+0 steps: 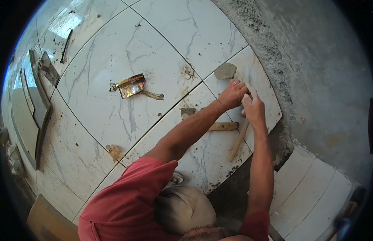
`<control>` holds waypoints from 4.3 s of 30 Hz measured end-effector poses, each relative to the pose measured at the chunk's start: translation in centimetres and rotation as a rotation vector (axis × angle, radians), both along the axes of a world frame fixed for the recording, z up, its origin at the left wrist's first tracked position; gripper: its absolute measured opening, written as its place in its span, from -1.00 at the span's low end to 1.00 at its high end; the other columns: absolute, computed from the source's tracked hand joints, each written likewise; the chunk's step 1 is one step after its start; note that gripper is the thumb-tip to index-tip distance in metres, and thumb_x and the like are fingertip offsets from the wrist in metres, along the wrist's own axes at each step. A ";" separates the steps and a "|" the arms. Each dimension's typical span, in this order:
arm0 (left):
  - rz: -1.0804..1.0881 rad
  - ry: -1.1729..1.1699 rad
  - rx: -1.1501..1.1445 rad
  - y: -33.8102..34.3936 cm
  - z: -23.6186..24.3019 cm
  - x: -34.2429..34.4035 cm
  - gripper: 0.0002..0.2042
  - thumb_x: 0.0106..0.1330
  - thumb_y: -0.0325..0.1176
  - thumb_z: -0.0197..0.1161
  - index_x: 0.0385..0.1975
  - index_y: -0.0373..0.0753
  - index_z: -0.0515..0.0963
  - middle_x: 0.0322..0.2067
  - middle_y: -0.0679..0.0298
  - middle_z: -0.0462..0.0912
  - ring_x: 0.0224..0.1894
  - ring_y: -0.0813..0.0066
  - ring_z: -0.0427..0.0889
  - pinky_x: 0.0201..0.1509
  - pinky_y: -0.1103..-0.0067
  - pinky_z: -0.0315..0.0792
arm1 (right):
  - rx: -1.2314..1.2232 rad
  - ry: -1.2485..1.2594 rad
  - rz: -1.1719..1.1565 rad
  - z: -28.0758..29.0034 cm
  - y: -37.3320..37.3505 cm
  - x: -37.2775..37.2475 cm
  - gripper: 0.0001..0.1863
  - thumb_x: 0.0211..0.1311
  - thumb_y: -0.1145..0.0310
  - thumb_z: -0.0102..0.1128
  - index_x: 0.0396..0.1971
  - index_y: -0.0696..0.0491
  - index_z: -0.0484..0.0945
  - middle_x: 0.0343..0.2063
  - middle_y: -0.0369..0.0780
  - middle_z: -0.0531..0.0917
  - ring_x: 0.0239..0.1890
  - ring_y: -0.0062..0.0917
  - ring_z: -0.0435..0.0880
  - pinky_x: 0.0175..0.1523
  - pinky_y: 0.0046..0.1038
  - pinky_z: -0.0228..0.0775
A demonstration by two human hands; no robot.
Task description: The person lays floor tiles by tapping a tile with a rubber mallet, spreading cement mortar with a trowel, and chipping tile edges using a hammer and chisel.
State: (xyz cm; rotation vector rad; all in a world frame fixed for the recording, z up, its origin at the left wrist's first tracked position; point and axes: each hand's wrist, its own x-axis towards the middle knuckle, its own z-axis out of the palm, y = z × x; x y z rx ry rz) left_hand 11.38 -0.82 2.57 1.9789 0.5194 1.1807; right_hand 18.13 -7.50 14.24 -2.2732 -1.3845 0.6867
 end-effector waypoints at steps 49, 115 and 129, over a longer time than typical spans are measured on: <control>0.045 0.664 0.121 3.0 -5.0 -12.8 -0.66 0.27 -0.37 0.04 0.05 -0.22 0.46 0.20 0.25 0.32 0.33 0.24 0.15 0.43 0.24 -0.06 | -0.096 -0.272 -0.075 6.7 0.6 -3.0 -0.59 0.22 0.28 -0.02 -0.03 0.22 0.50 -0.28 0.13 0.60 -0.18 -0.01 0.60 -0.07 -0.21 0.43; 0.138 0.343 -0.194 3.2 -6.2 -13.2 -0.63 0.13 -0.66 -0.06 -0.01 -0.36 0.39 0.12 0.02 0.35 0.20 0.03 0.33 0.24 0.33 0.30 | -0.407 -0.211 0.006 1.2 3.8 -7.1 -0.62 0.13 0.42 -0.07 -0.02 0.17 0.39 -0.33 0.20 0.60 -0.21 0.07 0.60 -0.07 -0.07 0.44; 0.134 0.423 -0.063 2.6 -6.8 -12.7 -0.68 0.09 -0.62 -0.01 -0.12 -0.39 0.46 0.07 0.04 0.37 0.24 0.03 0.25 0.37 0.29 0.13 | -0.426 -0.186 0.065 2.5 3.2 -8.0 -0.53 0.09 0.46 -0.09 0.07 0.20 0.35 -0.25 0.16 0.61 -0.13 0.02 0.60 -0.02 -0.12 0.45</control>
